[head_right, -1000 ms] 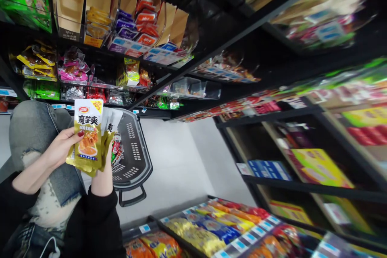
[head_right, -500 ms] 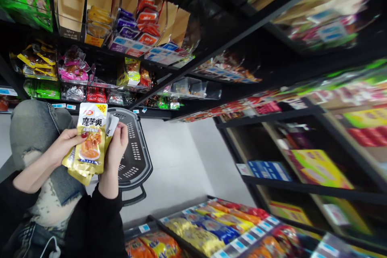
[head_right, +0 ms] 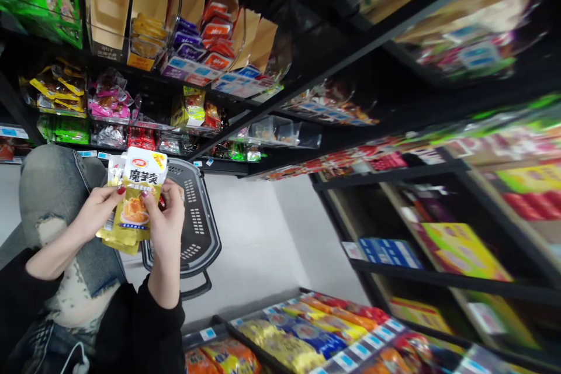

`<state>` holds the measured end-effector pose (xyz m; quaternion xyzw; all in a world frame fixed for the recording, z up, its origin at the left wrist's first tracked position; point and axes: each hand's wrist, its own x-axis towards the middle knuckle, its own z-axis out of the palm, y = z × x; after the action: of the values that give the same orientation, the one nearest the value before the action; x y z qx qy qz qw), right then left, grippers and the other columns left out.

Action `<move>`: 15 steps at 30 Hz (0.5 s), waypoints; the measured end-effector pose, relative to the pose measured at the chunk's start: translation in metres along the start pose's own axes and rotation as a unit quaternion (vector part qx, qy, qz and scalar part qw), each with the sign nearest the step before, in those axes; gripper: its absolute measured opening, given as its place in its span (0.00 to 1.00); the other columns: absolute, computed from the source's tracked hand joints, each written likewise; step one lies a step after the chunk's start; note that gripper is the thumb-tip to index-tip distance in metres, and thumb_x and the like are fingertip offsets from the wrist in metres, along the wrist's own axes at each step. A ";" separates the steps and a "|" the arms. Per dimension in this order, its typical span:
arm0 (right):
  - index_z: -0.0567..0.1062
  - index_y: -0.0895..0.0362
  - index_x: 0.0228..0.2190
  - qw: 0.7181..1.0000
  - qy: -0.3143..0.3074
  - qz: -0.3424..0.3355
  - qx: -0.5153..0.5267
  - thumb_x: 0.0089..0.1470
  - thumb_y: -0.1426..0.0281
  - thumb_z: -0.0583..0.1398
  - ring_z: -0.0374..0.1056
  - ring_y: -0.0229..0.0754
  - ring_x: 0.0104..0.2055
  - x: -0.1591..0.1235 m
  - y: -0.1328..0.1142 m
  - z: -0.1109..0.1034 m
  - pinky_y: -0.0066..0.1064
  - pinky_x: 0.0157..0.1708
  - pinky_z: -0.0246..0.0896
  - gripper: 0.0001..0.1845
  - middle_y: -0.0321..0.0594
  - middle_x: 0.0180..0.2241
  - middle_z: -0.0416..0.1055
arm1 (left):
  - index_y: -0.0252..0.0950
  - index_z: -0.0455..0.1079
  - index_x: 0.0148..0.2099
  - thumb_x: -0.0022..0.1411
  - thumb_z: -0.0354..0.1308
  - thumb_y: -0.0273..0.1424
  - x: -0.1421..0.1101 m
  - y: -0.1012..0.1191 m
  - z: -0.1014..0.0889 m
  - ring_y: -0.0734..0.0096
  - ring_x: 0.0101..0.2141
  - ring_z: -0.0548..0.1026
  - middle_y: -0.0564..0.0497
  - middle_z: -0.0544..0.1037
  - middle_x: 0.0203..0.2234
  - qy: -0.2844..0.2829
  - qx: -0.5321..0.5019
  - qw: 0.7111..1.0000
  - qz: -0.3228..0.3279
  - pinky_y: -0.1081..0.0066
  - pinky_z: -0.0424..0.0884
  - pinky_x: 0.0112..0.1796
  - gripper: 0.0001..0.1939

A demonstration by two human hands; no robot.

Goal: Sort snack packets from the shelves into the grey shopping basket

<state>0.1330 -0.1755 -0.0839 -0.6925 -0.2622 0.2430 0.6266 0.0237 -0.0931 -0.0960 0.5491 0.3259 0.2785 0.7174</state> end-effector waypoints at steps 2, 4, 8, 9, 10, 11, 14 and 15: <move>0.66 0.55 0.28 0.998 0.060 0.010 0.008 0.45 0.61 0.64 0.66 0.37 0.32 0.002 0.002 -0.007 0.29 0.32 0.63 0.15 0.35 0.32 0.69 | 0.36 0.78 0.30 0.55 0.57 0.36 -0.001 0.003 -0.002 0.65 0.32 0.75 0.51 0.81 0.26 -0.017 0.008 1.000 0.013 0.70 0.69 0.36 0.12; 0.66 0.55 0.29 0.991 0.126 0.027 0.025 0.45 0.59 0.64 0.65 0.35 0.28 0.004 0.003 -0.017 0.27 0.27 0.61 0.15 0.32 0.27 0.68 | 0.38 0.79 0.35 0.54 0.59 0.32 -0.001 0.005 -0.003 0.62 0.40 0.77 0.50 0.82 0.35 -0.031 0.015 0.999 0.022 0.68 0.68 0.44 0.09; 0.67 0.55 0.30 0.977 0.121 0.080 0.159 0.48 0.63 0.62 0.60 0.30 0.20 0.009 0.003 -0.036 0.23 0.20 0.56 0.11 0.29 0.24 0.66 | 0.41 0.76 0.46 0.54 0.60 0.28 -0.001 0.003 -0.004 0.63 0.52 0.71 0.51 0.78 0.48 -0.026 -0.005 0.999 0.040 0.67 0.61 0.54 0.16; 0.68 0.55 0.30 0.969 0.088 0.092 0.211 0.48 0.64 0.62 0.55 0.28 0.17 0.009 0.004 -0.038 0.22 0.17 0.53 0.09 0.27 0.22 0.63 | 0.43 0.72 0.51 0.53 0.61 0.28 -0.001 0.002 -0.003 0.64 0.55 0.68 0.52 0.75 0.52 -0.013 -0.029 0.998 0.045 0.67 0.58 0.56 0.21; 0.69 0.55 0.30 0.958 0.051 0.102 0.263 0.49 0.65 0.61 0.50 0.27 0.14 0.010 0.005 -0.040 0.22 0.15 0.49 0.08 0.26 0.20 0.60 | 0.44 0.68 0.56 0.51 0.63 0.27 0.000 0.001 -0.002 0.64 0.58 0.64 0.53 0.70 0.56 0.004 -0.061 0.997 0.045 0.67 0.57 0.57 0.28; 0.69 0.55 0.30 0.944 0.017 0.108 0.311 0.50 0.66 0.60 0.44 0.26 0.13 0.011 0.007 -0.040 0.22 0.13 0.47 0.06 0.25 0.19 0.56 | 0.46 0.62 0.59 0.49 0.65 0.27 0.000 0.000 0.000 0.64 0.59 0.62 0.53 0.66 0.59 0.021 -0.100 0.994 0.037 0.67 0.57 0.57 0.35; 0.71 0.52 0.33 0.920 -0.020 0.114 0.376 0.52 0.68 0.59 0.42 0.27 0.12 0.014 0.016 -0.030 0.21 0.12 0.49 0.04 0.25 0.18 0.54 | 0.43 0.55 0.62 0.46 0.67 0.27 0.001 0.001 0.003 0.61 0.54 0.68 0.47 0.68 0.58 0.035 -0.207 0.977 -0.027 0.65 0.65 0.52 0.42; 0.72 0.50 0.34 0.926 -0.016 0.122 0.357 0.53 0.67 0.58 0.46 0.28 0.13 0.015 0.020 -0.023 0.21 0.13 0.52 0.05 0.26 0.18 0.57 | 0.40 0.59 0.59 0.46 0.67 0.27 0.000 0.003 0.003 0.59 0.50 0.72 0.45 0.72 0.54 0.027 -0.230 0.971 -0.054 0.65 0.68 0.48 0.38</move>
<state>0.1607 -0.1846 -0.1019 -0.4458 -0.0820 0.4064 0.7934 0.0261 -0.0939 -0.0930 0.3434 0.3017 0.3220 0.8291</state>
